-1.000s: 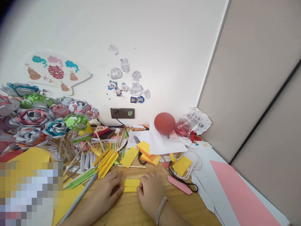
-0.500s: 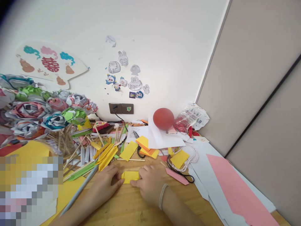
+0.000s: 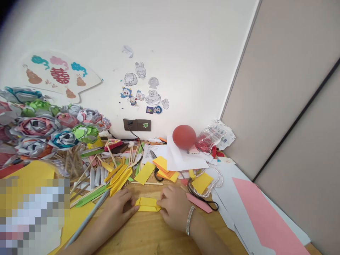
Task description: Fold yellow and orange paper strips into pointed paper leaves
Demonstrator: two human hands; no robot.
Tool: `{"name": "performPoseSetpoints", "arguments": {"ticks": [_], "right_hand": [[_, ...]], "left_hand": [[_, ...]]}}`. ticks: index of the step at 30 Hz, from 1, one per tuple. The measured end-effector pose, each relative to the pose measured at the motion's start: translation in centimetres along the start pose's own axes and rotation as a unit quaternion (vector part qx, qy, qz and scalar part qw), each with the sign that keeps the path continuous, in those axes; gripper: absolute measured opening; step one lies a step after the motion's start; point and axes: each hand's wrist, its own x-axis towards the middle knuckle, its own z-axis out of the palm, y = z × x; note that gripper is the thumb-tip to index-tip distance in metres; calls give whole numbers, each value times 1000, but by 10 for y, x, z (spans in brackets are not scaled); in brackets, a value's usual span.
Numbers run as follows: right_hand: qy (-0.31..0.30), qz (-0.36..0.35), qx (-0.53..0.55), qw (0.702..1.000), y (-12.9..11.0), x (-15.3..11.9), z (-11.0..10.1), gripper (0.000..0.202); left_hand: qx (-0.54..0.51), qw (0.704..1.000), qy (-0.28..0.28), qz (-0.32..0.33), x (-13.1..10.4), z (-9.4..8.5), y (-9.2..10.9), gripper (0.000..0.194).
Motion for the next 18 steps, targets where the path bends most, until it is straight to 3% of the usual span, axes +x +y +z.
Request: {"name": "performPoseSetpoints", "arguments": {"ticks": [3, 7, 12, 16, 18], "right_hand": [[-22, -2, -8, 1000, -6, 1, 4, 4], [-22, -10, 5, 1000, -21, 1, 15, 5], [2, -26, 42, 999, -27, 4, 30, 8], [61, -3, 117, 991, -16, 5, 22, 21], [58, -26, 122, 991, -9, 5, 16, 35]], "left_hand": [[35, 998, 48, 19, -2, 3, -1, 8], [104, 988, 72, 91, -9, 10, 6, 20], [117, 984, 26, 130, -22, 15, 23, 7], [93, 974, -36, 204, -23, 5, 27, 37], [68, 964, -81, 245, -20, -6, 27, 44]]}}
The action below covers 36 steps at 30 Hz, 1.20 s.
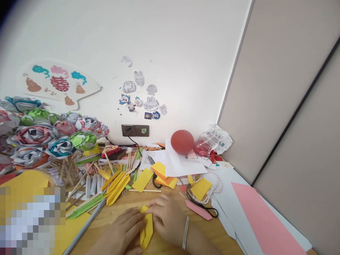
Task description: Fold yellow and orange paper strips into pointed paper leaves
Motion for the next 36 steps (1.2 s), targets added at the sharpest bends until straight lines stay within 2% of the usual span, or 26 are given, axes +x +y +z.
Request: {"name": "performPoseSetpoints", "arguments": {"ticks": [3, 5, 7, 12, 15, 17, 19, 22, 25, 29, 33, 36], "right_hand": [[-59, -37, -47, 996, 7, -1, -6, 42], [-95, -48, -82, 991, 10, -2, -6, 38], [-104, -41, -112, 987, 12, -3, -5, 31], [-71, 10, -162, 984, 13, -4, -5, 32], [-57, 30, -178, 982, 14, -2, -2, 27], [-39, 43, -188, 981, 16, -1, 0, 30], [-23, 36, -196, 980, 19, -1, 3, 33], [-25, -26, -208, 977, 25, -2, 9, 22], [-28, -80, -223, 971, 31, -2, 14, 12], [-10, -106, -231, 967, 30, -1, 17, 11], [-4, -101, -212, 972, 21, 0, 16, 10], [-6, -62, -171, 983, 15, 0, 16, 6]], "left_hand": [[-43, 996, -34, 70, -1, -15, -2, 42], [-50, 995, -29, 76, -2, -21, -3, 40], [-45, 997, -14, 58, -5, -19, -4, 41], [41, 998, 39, -33, -10, 0, -17, 48], [47, 997, 40, -54, -10, 3, -26, 58], [40, 997, 37, -55, -9, 0, -31, 51], [42, 998, 30, -48, -8, -3, -34, 32], [64, 998, 17, -18, -8, -5, -36, 10], [93, 996, 15, 3, -7, -4, -37, 10], [102, 995, 18, -2, -5, -3, -35, 12], [83, 996, 14, -3, -4, -5, -34, 16], [63, 998, 7, -29, -5, -6, -32, 18]]}}
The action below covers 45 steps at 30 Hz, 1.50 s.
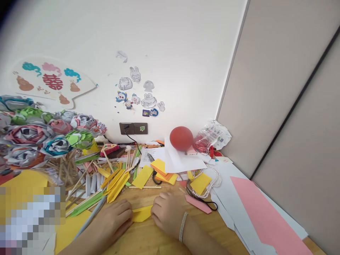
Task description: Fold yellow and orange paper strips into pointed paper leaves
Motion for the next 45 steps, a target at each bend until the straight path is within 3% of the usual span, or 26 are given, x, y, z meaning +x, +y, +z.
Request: {"name": "performPoseSetpoints", "arguments": {"ticks": [10, 14, 19, 22, 26, 29, 31, 35, 39, 45], "right_hand": [[66, 221, 170, 958, -13, 6, 9, 16], [69, 268, 181, 944, -15, 9, 13, 19], [55, 279, 141, 948, -16, 9, 13, 17], [35, 259, 116, 958, -17, 7, 12, 12], [30, 174, 63, 982, -20, 7, 20, 8], [46, 154, 16, 987, -23, 10, 29, 28], [43, 123, -6, 991, -23, 11, 29, 30], [8, 34, -11, 999, -16, 6, 9, 9], [-31, 29, 20, 999, -3, -2, -12, 29], [-55, 31, 48, 997, 11, -9, -23, 30]], "left_hand": [[-101, 982, -20, -156, 5, -3, 9, 17], [-115, 973, -15, -200, 7, 0, 9, 17], [-101, 962, -26, -253, 9, 1, 12, 17], [-103, 959, -18, -262, 9, 1, 12, 11], [-128, 959, 2, -254, 7, 3, 7, 5], [-132, 958, 11, -254, 6, 6, 5, 6], [-133, 959, 13, -252, 6, 7, 5, 6], [-133, 958, 5, -254, 7, 6, 5, 8], [-140, 958, 1, -252, 7, 3, 4, 9], [-157, 956, -2, -246, 4, 6, -1, 8]]}}
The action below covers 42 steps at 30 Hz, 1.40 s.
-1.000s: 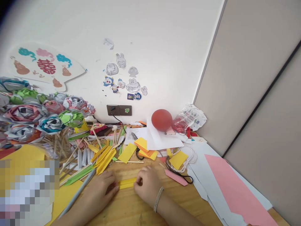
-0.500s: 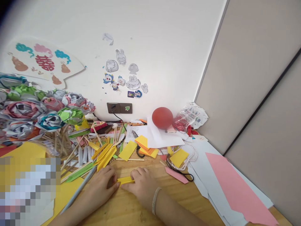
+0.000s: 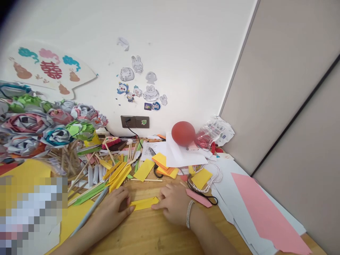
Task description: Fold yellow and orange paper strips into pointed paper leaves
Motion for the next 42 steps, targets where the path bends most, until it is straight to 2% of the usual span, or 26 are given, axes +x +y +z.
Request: {"name": "performPoseSetpoints", "arguments": {"ticks": [2, 4, 6, 8, 10, 12, 17, 20, 25, 30, 32, 34, 39, 42], "right_hand": [[2, -8, 6, 1000, 1, -1, -2, 27], [13, -23, 11, 1000, 0, -1, -1, 23], [39, -32, 10, 999, -1, 1, 3, 19], [61, -40, -5, 997, -1, 5, 9, 18], [57, -61, -36, 996, -2, 10, 16, 19], [41, -86, -76, 993, -3, 15, 21, 13], [54, -105, -161, 980, -8, 20, 27, 12], [82, -100, -202, 971, -8, 19, 31, 18], [110, -109, -200, 968, -10, 19, 30, 17], [87, -143, -182, 969, -14, 22, 25, 22], [81, -128, -178, 972, -13, 23, 28, 23], [80, -106, -168, 977, -11, 23, 31, 21], [71, -51, -144, 986, -6, 23, 39, 12], [72, -21, -104, 992, -7, 24, 39, 12]], "left_hand": [[-5, 1000, 12, 10, -1, 2, -2, 6], [-4, 999, 35, 38, -1, 3, -4, 12], [11, 994, 54, 96, -2, 3, -5, 18], [50, 983, 60, 169, -2, 3, -4, 16], [104, 966, 57, 230, -2, 2, -2, 16], [154, 953, 50, 258, -2, 2, -1, 11], [214, 941, 37, 259, -1, 5, 2, 3], [233, 938, 40, 252, -2, 7, 4, 10], [218, 950, 20, 224, -6, 9, 4, 21], [238, 937, 34, 254, -3, 5, 4, 26], [249, 931, 43, 264, -2, 5, 5, 23], [251, 930, 53, 263, -1, 6, 6, 10], [229, 928, 89, 280, 2, 14, 2, 20], [198, 941, 82, 262, 3, 13, 1, 23]]}}
